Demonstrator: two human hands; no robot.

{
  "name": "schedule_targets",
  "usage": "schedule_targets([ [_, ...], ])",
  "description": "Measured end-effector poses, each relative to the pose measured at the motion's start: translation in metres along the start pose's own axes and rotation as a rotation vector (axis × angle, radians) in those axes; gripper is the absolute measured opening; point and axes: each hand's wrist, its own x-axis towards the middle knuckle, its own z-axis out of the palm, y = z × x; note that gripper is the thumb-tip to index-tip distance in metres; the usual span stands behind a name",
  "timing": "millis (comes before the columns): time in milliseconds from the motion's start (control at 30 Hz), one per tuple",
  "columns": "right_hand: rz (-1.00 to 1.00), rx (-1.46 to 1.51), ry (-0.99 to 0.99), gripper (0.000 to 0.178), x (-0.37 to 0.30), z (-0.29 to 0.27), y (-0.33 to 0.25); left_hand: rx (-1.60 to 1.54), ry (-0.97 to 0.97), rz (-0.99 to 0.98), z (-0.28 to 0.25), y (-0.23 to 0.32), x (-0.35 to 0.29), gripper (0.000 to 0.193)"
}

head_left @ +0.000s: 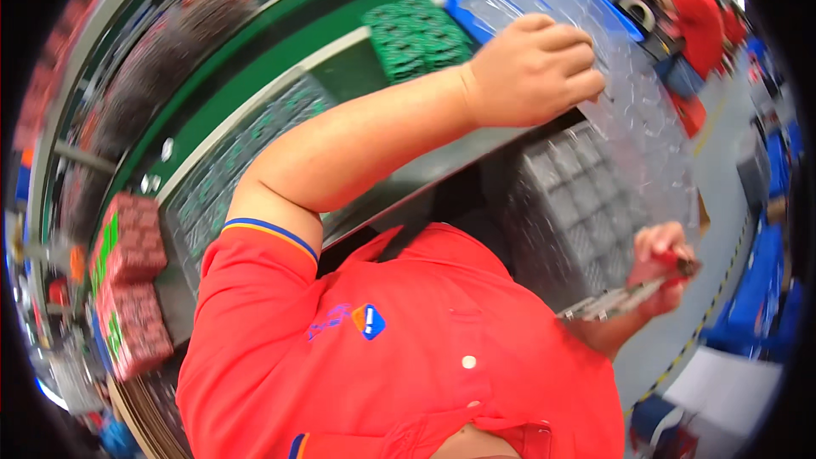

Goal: Use wire cutters to clip individual electronic components from a PCB panel on an assembly line.

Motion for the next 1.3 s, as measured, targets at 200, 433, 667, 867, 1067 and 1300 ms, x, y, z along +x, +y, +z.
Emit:
schedule_targets([
  [200,-0.011,0.087,-0.207,0.047,0.048,0.023,0.029,0.538,-0.023,-0.153,-0.187,-0.034,-0.09,0.013],
  [433,0.098,0.217,-0.304,0.044,0.087,0.053,0.093,0.844,-0.33,-0.782,-0.347,0.131,-0.213,0.005],
  [667,0.25,0.345,-0.403,0.045,0.121,0.088,0.144,0.704,-0.61,-1.189,-0.342,0.214,-0.246,0.01],
  [867,0.328,0.385,-0.455,0.044,0.133,0.109,0.169,0.556,-0.757,-1.257,-0.355,0.206,-0.246,0.02],
  [1067,0.394,0.347,-0.469,0.043,0.137,0.116,0.186,0.423,-0.827,-1.259,-0.363,0.168,-0.226,0.037],
  [1300,0.373,0.217,-0.444,0.041,0.143,0.167,0.191,0.106,-0.891,-1.07,-0.294,0.045,-0.224,0.065],
])
